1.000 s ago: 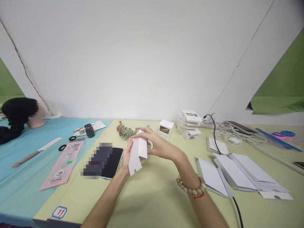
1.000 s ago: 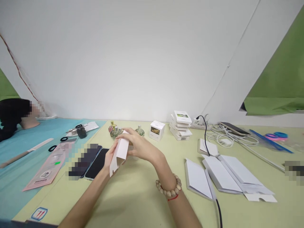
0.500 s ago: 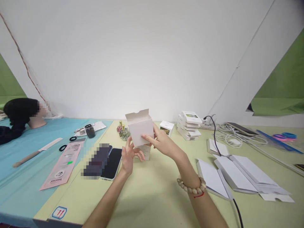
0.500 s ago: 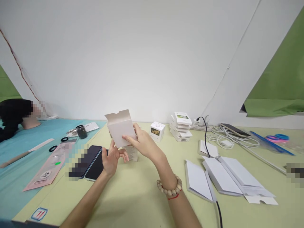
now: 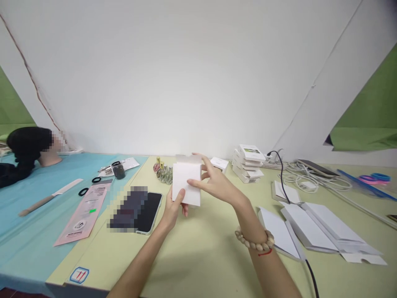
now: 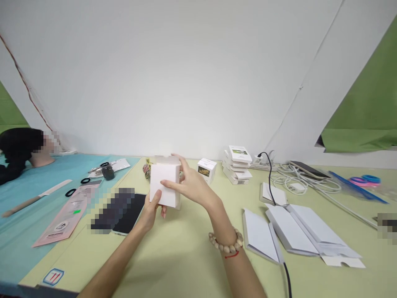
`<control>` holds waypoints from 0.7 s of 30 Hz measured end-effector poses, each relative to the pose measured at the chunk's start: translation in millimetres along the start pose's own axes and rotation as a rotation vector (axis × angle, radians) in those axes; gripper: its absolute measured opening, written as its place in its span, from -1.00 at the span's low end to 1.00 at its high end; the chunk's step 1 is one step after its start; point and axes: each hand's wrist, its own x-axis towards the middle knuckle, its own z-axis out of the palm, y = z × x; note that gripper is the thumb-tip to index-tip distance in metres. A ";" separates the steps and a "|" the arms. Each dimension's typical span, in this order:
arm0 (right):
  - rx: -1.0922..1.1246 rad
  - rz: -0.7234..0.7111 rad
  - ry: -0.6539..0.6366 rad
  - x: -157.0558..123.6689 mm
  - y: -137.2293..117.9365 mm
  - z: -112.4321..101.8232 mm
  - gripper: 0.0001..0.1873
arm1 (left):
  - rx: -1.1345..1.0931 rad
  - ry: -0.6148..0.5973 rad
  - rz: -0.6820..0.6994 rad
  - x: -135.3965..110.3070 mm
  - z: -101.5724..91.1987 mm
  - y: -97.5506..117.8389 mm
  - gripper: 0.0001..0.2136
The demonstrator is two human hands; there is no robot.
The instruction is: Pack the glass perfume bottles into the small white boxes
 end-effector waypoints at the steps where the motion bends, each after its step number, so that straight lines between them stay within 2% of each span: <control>1: 0.047 -0.014 0.031 -0.1 -1.3 -0.6 -0.19 | 0.000 -0.017 -0.005 -1.2 1.1 0.5 -0.38; 5: 0.138 -0.069 0.068 -1.3 -4.8 -2.0 -0.23 | -0.003 -0.052 0.025 -4.2 3.8 1.6 -0.40; 11: 0.176 -0.015 0.045 -0.9 2.1 -13.7 -0.38 | 0.105 0.012 0.150 -1.4 1.1 1.7 -0.37; 13: 0.154 -0.002 0.097 0.3 7.9 -19.9 -0.39 | 0.212 0.091 0.211 -0.5 0.2 -0.5 -0.37; 17: 0.189 0.004 0.214 1.8 18.6 -30.0 -0.32 | 0.503 0.330 0.410 3.0 -5.3 -7.2 -0.38; 21: 0.259 -0.026 0.247 2.8 24.5 -32.6 -0.24 | 0.722 0.485 0.538 7.0 -12.9 -9.6 -0.42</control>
